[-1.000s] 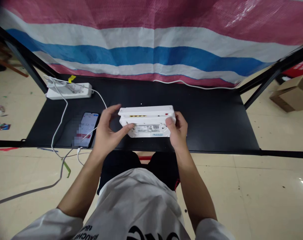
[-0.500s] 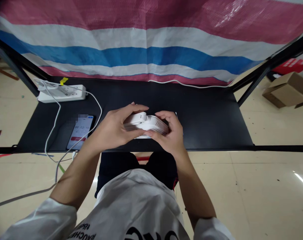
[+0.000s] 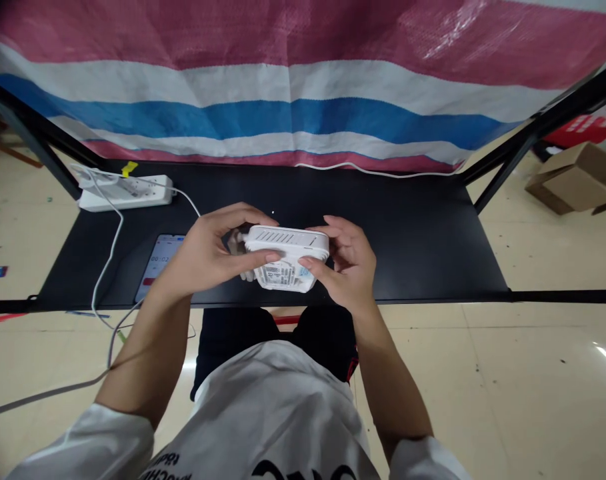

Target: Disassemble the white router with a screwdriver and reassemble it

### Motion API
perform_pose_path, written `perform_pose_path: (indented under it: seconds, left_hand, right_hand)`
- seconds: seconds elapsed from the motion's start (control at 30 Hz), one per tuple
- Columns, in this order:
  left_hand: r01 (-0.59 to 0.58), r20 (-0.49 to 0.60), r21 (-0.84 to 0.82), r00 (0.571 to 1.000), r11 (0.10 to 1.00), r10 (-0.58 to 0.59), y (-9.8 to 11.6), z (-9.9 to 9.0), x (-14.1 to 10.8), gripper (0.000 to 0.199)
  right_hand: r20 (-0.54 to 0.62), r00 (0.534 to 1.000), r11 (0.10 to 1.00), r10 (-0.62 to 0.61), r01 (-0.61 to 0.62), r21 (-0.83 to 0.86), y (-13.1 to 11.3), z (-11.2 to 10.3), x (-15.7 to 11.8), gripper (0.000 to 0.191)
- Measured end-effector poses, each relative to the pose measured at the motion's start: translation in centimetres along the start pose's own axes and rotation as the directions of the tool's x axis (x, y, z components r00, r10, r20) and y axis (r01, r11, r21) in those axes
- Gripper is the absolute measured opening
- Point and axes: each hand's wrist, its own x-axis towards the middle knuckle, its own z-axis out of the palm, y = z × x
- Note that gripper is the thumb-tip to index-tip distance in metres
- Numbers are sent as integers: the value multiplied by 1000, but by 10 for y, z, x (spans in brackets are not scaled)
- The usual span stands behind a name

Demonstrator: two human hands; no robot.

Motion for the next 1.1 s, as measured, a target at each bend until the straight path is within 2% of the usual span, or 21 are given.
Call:
perform_pose_path:
  seconds: [0.23,0.4,0.5,0.6,0.7,0.77,0.83,0.87,0.97,1.03,1.1]
  left_hand:
    - [-46,22,143,999,989,43,-2,-2,3,37]
    - [-37,50,193,998,981,28,-13,-4,9,41]
    - [-59,10,269,998,961,58,-22,5,16,41]
    - [-79,-60,402,992,912,113,-26,26,15,42]
    - [-95,5,487,994,868,106,-25,53,-4,53]
    - [-82,62,534,996,842,58,-26,70,-24,68]
    - [-9,67,577,997,817,-36,-30,81,-45,80]
    - [33,61,599,994,800,-86,-33,84,-53,79]
    - [95,36,637,988,765,-153,-44,84,-68,68]
    - [81,48,640,988,764,-145,-50,79,-71,63]
    - [49,75,635,989,771,-125,-56,73,-71,61]
  right_hand:
    - [-4,1000,999,30,-30,-12,0,7,1,54]
    - [-13,997,994,73,-74,-84,1,10,5,53]
    - [-80,984,982,157,-165,-97,10,17,5,49]
    - [-137,950,958,280,-287,-30,25,26,2,46]
    - [-183,910,921,373,-387,-46,41,33,-5,49]
    - [-201,882,890,426,-448,-82,51,32,-12,53]
    - [-185,863,859,470,-495,-129,56,26,-19,57]
    - [-164,860,847,484,-507,-162,57,22,-23,58]
    - [-65,862,824,503,-501,-266,52,8,-31,56]
    - [0,859,815,511,-485,-316,45,-2,-32,47]
    - [14,867,811,498,-460,-362,40,-16,-30,37]
